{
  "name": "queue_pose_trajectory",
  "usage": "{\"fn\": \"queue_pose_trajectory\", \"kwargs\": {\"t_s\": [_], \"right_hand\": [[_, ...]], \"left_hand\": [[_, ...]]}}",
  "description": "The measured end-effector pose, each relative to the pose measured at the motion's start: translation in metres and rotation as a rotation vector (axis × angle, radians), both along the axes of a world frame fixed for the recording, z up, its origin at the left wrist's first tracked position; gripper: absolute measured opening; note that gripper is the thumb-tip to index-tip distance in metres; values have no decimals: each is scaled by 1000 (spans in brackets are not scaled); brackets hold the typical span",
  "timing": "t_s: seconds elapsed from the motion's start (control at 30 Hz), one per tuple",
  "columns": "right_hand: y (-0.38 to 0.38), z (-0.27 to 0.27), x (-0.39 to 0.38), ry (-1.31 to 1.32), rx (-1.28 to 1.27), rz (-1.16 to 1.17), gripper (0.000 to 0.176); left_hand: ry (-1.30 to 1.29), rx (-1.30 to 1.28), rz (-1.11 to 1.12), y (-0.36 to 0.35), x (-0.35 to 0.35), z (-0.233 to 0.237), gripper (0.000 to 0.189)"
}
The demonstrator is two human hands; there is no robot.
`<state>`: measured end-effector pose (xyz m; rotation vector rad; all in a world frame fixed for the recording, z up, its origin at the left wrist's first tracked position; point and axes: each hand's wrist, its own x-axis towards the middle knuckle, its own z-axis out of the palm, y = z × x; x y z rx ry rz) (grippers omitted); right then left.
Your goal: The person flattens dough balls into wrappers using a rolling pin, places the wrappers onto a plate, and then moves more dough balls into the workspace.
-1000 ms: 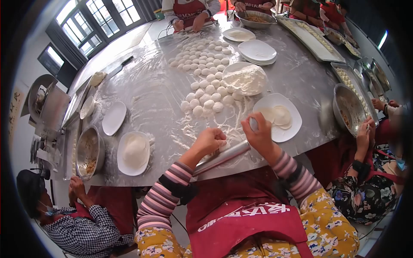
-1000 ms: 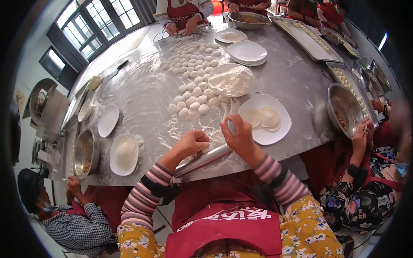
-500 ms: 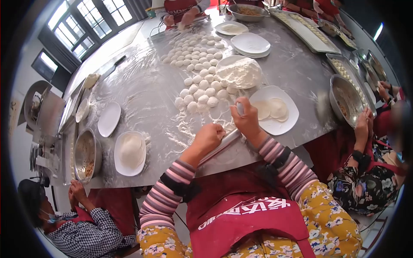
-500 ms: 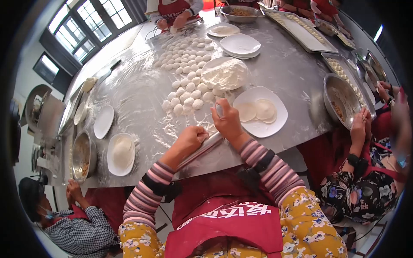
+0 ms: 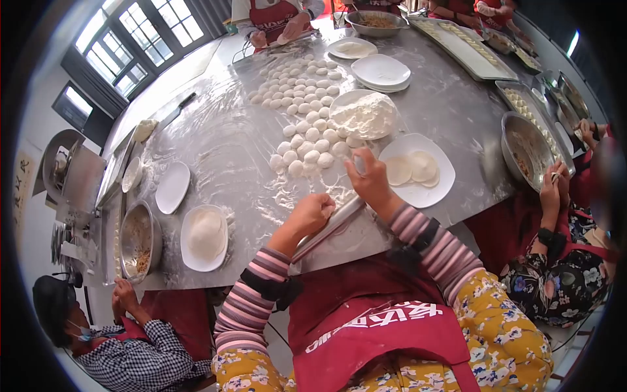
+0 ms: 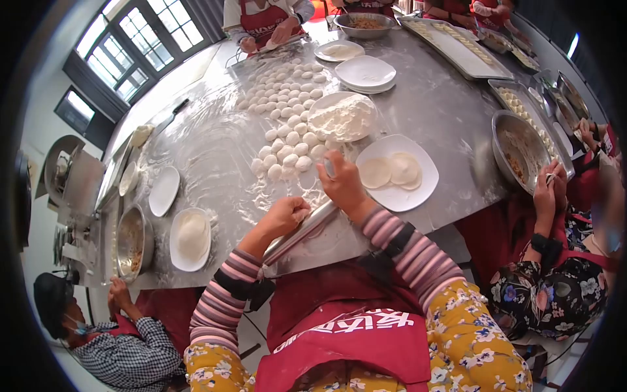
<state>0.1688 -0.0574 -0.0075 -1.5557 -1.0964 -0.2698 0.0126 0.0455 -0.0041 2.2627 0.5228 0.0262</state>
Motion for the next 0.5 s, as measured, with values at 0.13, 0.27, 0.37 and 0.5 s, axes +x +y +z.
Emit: {"fn": "queue_pose_trajectory", "kwargs": {"t_s": [0.13,0.27,0.37,0.5], "right_hand": [[-63,-9,-15,-137,-39,-77,23],[-79,0,-27,-64,-11,-72,23],[-22,-4,-5,8,40,-15,25],[-13,-1,-3,-7,49,-30,24]], "left_hand": [[-5,-68,-23,-5,-17,-3,12],[17,-171,-36,-6,-19,0,8],[18,-75,-91,-2,-2,-4,8],[-2,61,-60,-5,5,5,10]]}}
